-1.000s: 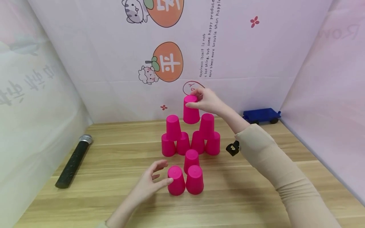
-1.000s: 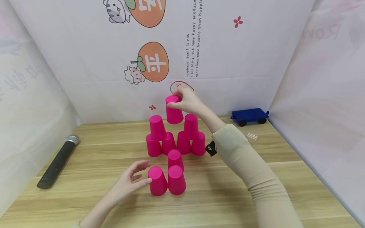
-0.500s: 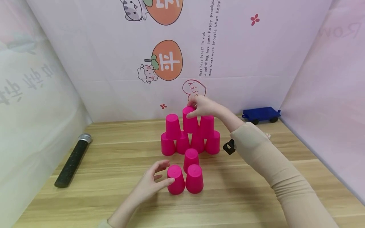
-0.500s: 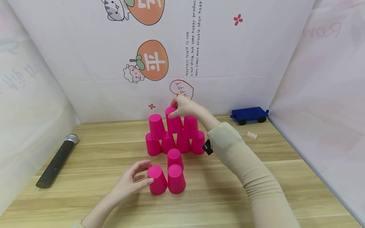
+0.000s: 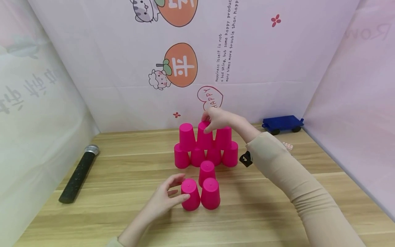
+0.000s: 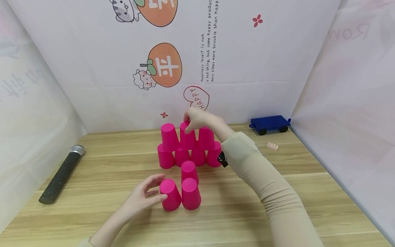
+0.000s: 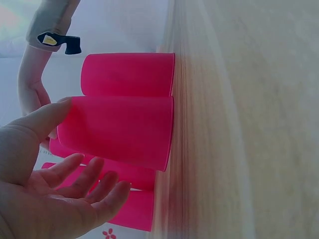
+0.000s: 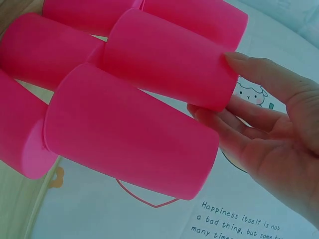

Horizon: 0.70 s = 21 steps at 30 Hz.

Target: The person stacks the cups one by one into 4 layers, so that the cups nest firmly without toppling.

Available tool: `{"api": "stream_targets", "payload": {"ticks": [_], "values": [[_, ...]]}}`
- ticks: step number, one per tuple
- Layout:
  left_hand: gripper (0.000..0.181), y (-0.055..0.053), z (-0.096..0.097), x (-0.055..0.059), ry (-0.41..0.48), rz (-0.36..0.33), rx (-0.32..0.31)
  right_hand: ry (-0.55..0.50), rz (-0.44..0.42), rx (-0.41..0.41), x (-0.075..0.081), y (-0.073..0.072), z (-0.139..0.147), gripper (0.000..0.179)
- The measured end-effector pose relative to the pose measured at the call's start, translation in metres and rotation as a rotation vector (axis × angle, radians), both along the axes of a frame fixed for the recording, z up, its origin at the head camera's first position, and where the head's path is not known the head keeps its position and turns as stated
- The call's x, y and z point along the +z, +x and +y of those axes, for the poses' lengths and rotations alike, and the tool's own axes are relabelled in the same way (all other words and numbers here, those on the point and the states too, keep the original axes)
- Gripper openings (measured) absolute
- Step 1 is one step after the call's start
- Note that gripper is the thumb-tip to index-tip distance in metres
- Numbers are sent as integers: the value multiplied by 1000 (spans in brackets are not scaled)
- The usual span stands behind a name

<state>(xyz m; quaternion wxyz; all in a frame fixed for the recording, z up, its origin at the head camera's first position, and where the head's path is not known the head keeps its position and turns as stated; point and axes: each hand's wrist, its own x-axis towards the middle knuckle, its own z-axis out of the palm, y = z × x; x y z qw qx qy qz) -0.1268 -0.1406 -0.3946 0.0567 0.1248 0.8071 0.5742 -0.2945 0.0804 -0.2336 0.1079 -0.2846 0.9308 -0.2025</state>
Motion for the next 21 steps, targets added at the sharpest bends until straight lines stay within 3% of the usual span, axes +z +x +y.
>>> {"api": "stream_targets", "payload": {"ticks": [21], "values": [[57,-1,2,-1,18,15,-50,44,36,4,0,3,-2,39]]}}
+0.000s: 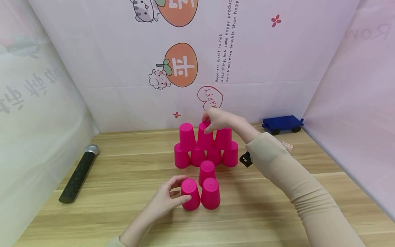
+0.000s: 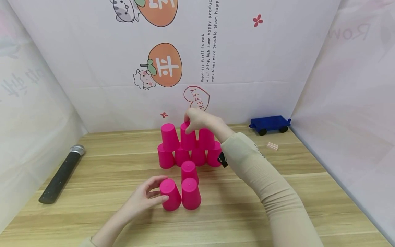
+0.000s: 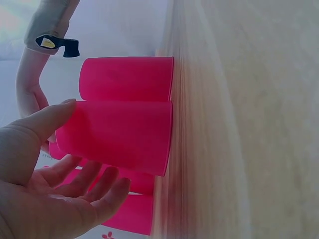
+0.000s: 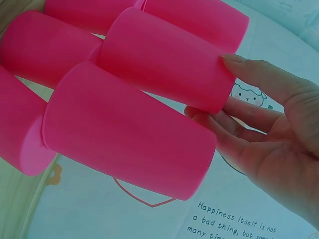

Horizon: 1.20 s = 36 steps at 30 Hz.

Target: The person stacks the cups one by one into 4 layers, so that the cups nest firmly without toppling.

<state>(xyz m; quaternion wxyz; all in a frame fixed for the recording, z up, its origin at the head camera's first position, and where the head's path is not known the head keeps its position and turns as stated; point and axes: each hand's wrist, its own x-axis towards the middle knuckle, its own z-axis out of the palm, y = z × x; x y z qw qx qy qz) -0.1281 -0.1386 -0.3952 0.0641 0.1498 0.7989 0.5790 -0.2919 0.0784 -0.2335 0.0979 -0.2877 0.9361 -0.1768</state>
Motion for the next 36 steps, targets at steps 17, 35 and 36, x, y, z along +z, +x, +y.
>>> {"api": "stream_targets", "payload": {"ticks": [17,35,36], "values": [[54,-1,5,-3,3,1,-15,-132,65,-10,2,8,14,64],[48,-1,1,5,16,-2,85,-508,96,-41,-37,70,69,49],[47,-2,1,5,24,1,97,-505,87,-39,-43,72,72,50]]}}
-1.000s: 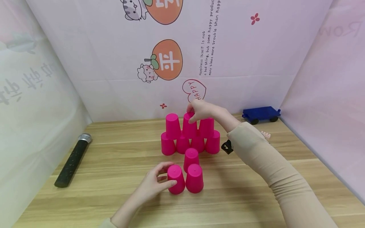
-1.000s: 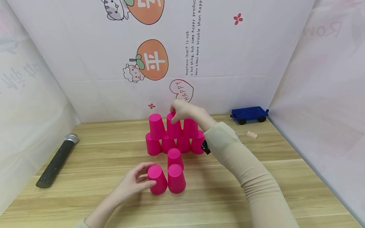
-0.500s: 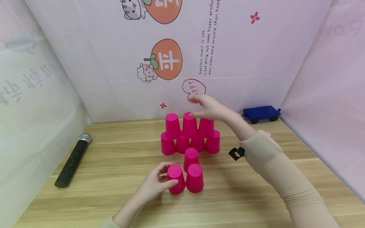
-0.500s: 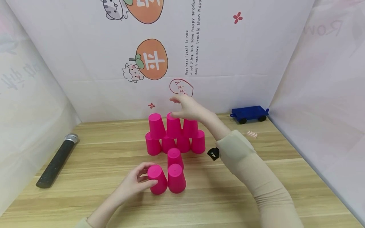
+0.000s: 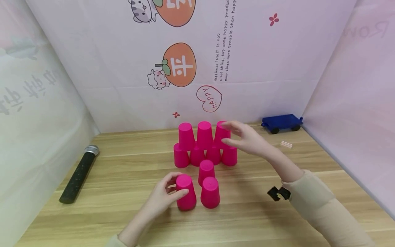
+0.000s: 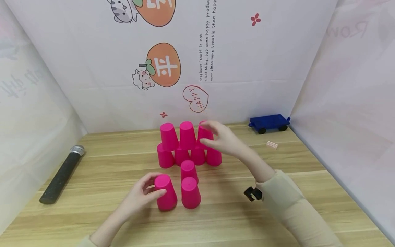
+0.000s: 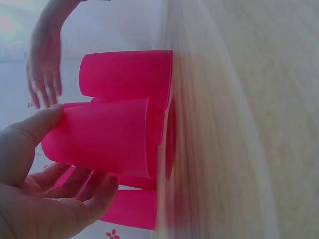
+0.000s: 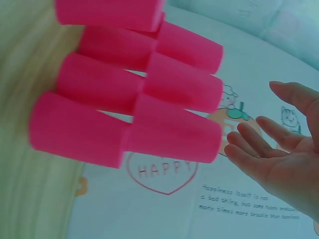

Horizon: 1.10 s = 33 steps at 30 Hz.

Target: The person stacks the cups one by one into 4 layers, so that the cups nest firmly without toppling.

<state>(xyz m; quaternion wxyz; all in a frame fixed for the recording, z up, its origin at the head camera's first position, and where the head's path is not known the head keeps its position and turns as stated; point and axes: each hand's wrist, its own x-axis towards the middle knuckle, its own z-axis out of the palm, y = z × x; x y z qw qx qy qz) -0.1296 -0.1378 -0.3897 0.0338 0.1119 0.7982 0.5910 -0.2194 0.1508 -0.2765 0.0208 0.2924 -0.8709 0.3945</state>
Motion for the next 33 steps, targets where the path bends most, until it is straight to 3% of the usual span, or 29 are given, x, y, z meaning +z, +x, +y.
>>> {"api": "stream_targets", "payload": {"ticks": [5,12,21,33], "values": [[48,-4,-5,7,31,32,64,14,-46,32,-28,13,9,49],[50,-13,-8,36,-1,101,99,42,-145,117,-54,36,13,44],[50,-30,-17,80,-71,211,138,2,-294,162,-73,58,12,48],[53,-68,-19,127,-87,323,197,-117,-487,127,-88,61,-1,62]]}}
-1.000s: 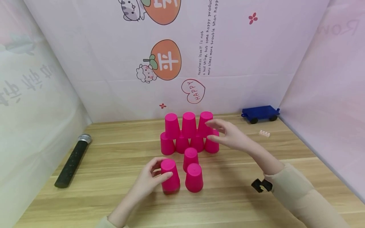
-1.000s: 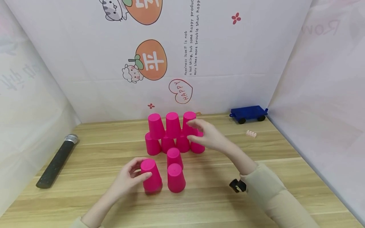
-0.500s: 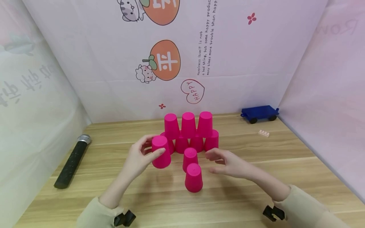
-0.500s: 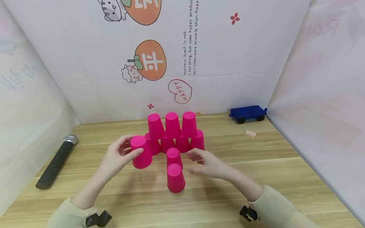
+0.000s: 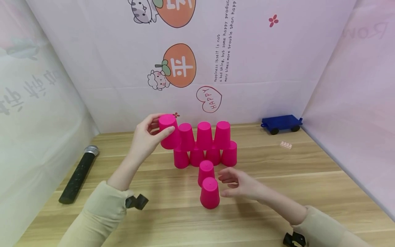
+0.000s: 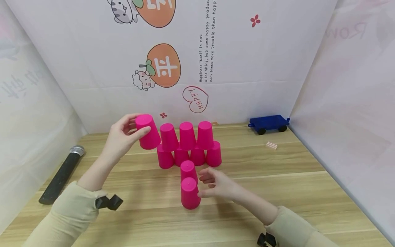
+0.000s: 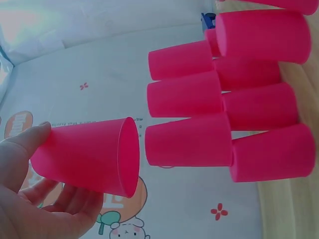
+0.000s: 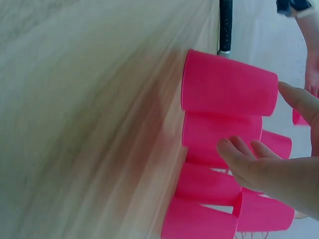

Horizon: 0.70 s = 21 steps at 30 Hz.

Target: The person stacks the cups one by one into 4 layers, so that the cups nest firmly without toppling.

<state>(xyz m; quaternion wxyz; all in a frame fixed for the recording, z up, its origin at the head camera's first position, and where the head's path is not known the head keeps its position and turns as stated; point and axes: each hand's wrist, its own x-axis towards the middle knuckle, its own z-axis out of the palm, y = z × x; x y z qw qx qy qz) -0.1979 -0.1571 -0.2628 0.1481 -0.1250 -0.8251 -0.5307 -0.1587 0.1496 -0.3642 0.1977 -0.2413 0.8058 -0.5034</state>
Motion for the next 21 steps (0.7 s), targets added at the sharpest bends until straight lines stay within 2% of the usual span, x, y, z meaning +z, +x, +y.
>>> {"api": "stream_targets", "payload": {"ticks": [6,21], "values": [[55,-17,6,8,2,-7,6,-20,-39,-8,-4,4,-9,60],[55,-43,30,22,56,-25,0,1,-5,-18,-7,4,-23,54]]}}
